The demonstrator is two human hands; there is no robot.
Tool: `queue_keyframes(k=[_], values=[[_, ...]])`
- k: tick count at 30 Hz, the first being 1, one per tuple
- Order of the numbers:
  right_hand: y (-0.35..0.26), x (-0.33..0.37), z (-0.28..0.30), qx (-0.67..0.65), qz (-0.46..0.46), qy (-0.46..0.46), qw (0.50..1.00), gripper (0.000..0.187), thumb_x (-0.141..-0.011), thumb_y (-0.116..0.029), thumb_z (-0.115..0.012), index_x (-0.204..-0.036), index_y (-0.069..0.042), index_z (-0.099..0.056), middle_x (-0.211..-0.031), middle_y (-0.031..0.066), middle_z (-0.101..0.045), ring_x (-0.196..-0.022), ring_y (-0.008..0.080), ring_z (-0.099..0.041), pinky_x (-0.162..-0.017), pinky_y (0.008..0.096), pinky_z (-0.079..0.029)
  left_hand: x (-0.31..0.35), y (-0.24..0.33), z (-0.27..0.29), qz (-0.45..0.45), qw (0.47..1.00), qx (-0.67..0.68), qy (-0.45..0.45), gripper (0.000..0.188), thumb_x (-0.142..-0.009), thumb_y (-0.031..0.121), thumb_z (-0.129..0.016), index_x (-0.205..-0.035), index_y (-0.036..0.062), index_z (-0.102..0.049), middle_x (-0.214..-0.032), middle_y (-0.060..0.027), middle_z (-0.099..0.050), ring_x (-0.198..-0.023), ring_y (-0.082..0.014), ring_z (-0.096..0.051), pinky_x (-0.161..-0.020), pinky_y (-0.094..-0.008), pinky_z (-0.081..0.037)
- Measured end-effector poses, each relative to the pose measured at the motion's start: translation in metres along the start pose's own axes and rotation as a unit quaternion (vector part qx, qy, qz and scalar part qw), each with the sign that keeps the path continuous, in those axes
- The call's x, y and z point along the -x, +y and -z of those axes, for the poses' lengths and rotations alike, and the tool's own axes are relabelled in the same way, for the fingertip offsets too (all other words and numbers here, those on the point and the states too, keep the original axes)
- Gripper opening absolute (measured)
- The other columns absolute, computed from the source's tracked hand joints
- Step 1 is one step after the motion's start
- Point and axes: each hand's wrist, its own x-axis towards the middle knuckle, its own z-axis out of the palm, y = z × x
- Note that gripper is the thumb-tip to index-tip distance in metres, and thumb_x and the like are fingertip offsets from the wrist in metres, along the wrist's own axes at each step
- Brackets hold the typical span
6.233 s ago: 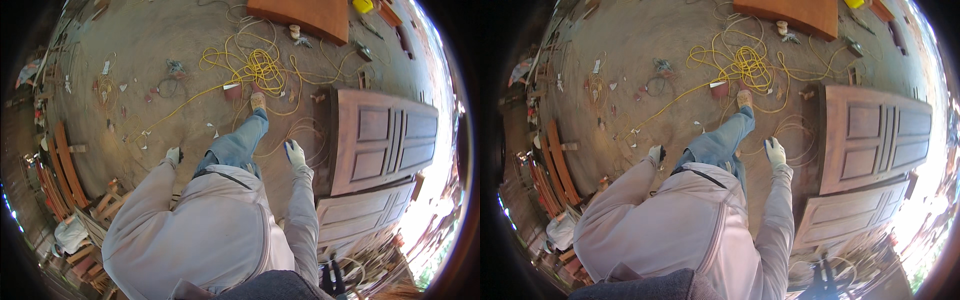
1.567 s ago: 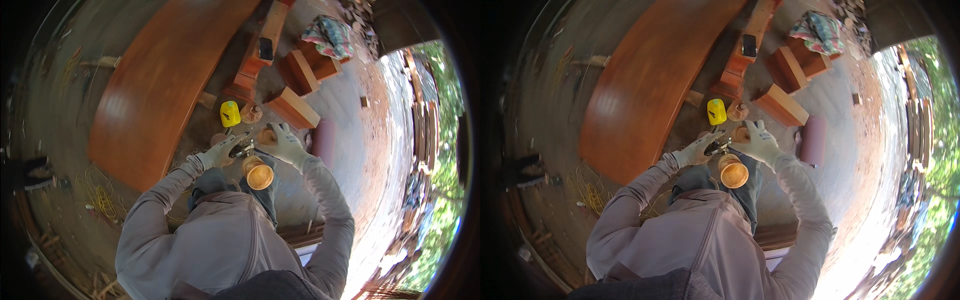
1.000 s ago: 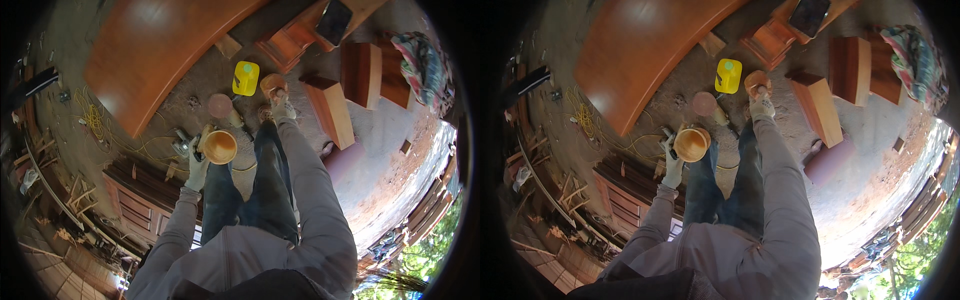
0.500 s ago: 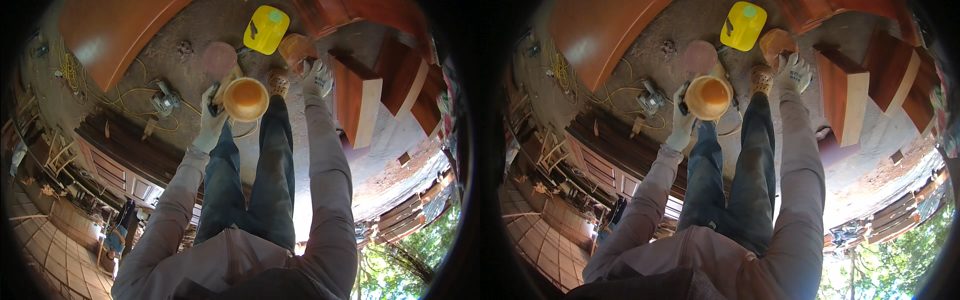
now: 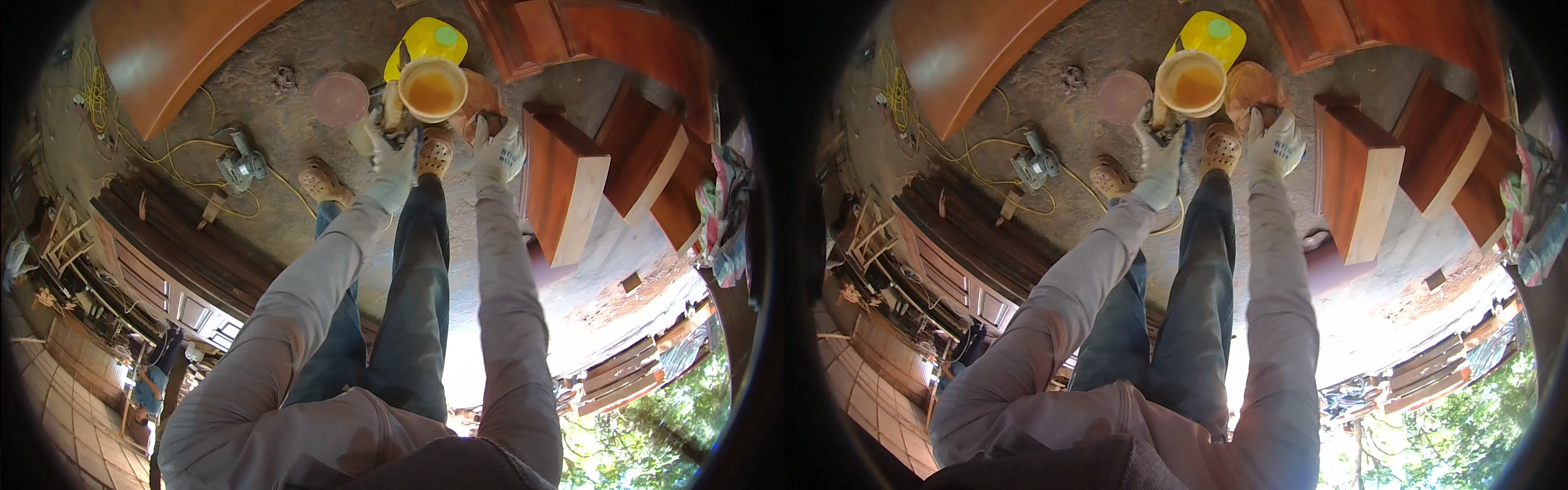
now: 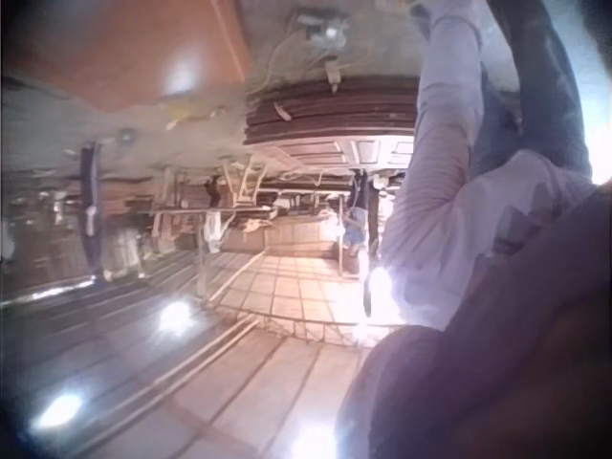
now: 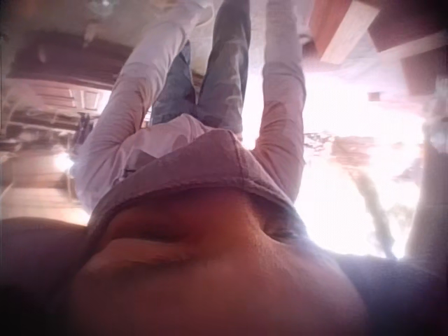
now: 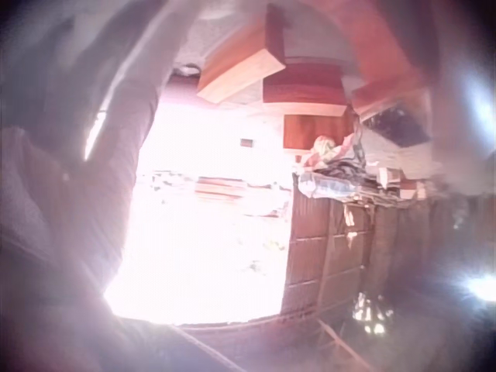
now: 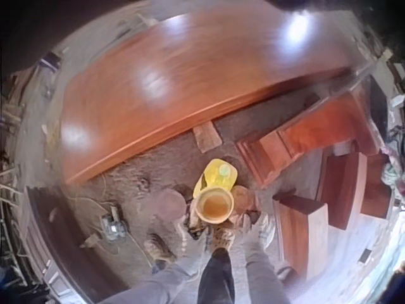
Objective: The person uses a spray gun to apply a reddish-brown finish to a large wooden door. They refill the spray gun container from a yellow jug and continue spraying the door surface while other workers move and sand nearby doors.
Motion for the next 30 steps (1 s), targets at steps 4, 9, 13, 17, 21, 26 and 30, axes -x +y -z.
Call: queue_keyframes(k=[4,9,13,17,21,26,30], values=[[-0.010,0.006,0.001,-0.013,-0.041,0.014,0.999,0.040,-0.088,-0.042,-0.068,-0.092,-0.006,-0.053,-0.076,0.0143,-0.066,-0.068,0.0366,-0.065,-0.060,0.0482,-0.051,0.007,-0.004,-0.057,-0.085,0.995,0.055,0.011,0.088,-0.080,0.012,-0.082,-0.147,0.0129,-0.025,-0.142,-0.0151,-0.046,-0.127,-0.0204,-0.049,-0.109,-0.0382,-0.041],[0.007,0.007,-0.010,-0.014,0.001,0.037,0.999,0.034,-0.087,-0.036,-0.070,-0.086,-0.007,-0.052,-0.073,0.0111,-0.064,-0.067,0.0336,-0.065,-0.058,0.0453,-0.051,-0.015,-0.067,-0.094,-0.190,0.982,-0.009,-0.002,0.089,-0.078,-0.004,-0.074,-0.147,0.0100,-0.020,-0.139,-0.0167,-0.042,-0.127,-0.0235,-0.046,-0.110,-0.0371,-0.038],[0.011,0.002,-0.004,-0.050,0.044,-0.016,0.998,0.031,-0.086,-0.033,-0.070,-0.086,-0.008,-0.052,-0.075,0.0097,-0.063,-0.067,0.0327,-0.064,-0.058,0.0458,-0.050,-0.031,-0.092,-0.102,-0.166,0.983,0.080,-0.013,0.087,-0.080,-0.014,-0.064,-0.148,0.0104,-0.015,-0.139,-0.0172,-0.039,-0.127,-0.0244,-0.045,-0.107,-0.0355,-0.040],[0.025,-0.001,-0.013,-0.051,0.121,0.007,0.991,0.031,-0.084,-0.033,-0.072,-0.086,-0.009,-0.052,-0.077,0.0089,-0.062,-0.066,0.0316,-0.062,-0.056,0.0457,-0.046,-0.031,-0.081,-0.103,-0.165,0.985,0.041,-0.011,0.085,-0.082,-0.017,-0.059,-0.147,0.0123,-0.014,-0.139,-0.0166,-0.039,-0.128,-0.0225,-0.045,-0.105,-0.0341,-0.042],[0.032,-0.019,-0.003,-0.075,0.224,0.006,0.972,0.031,-0.082,-0.033,-0.074,-0.086,-0.012,-0.052,-0.074,0.0073,-0.059,-0.063,0.0294,-0.059,-0.055,0.0457,-0.043,-0.027,-0.074,-0.099,-0.140,0.990,0.005,0.002,0.083,-0.082,-0.015,-0.062,-0.146,0.0134,-0.015,-0.139,-0.0173,-0.040,-0.128,-0.0230,-0.046,-0.104,-0.0352,-0.043],[0.046,-0.039,0.006,-0.064,0.338,-0.027,0.938,0.030,-0.081,-0.034,-0.075,-0.084,-0.015,-0.052,-0.071,0.0051,-0.056,-0.061,0.0260,-0.058,-0.054,0.0421,-0.043,-0.026,-0.066,-0.101,-0.056,0.998,-0.039,0.010,0.085,-0.081,-0.012,-0.065,-0.146,0.0152,-0.017,-0.135,-0.0187,-0.045,-0.127,-0.0260,-0.049,-0.104,-0.0380,-0.044],[0.053,-0.051,0.000,-0.072,0.438,-0.007,0.896,0.028,-0.080,-0.036,-0.074,-0.088,-0.015,-0.056,-0.071,0.0031,-0.056,-0.063,0.0224,-0.058,-0.056,0.0392,-0.045,-0.025,-0.057,-0.098,-0.016,0.999,-0.028,0.012,0.086,-0.080,-0.011,-0.067,-0.145,0.0155,-0.018,-0.134,-0.0185,-0.046,-0.125,-0.0264,-0.050,-0.104,-0.0383,-0.043]])
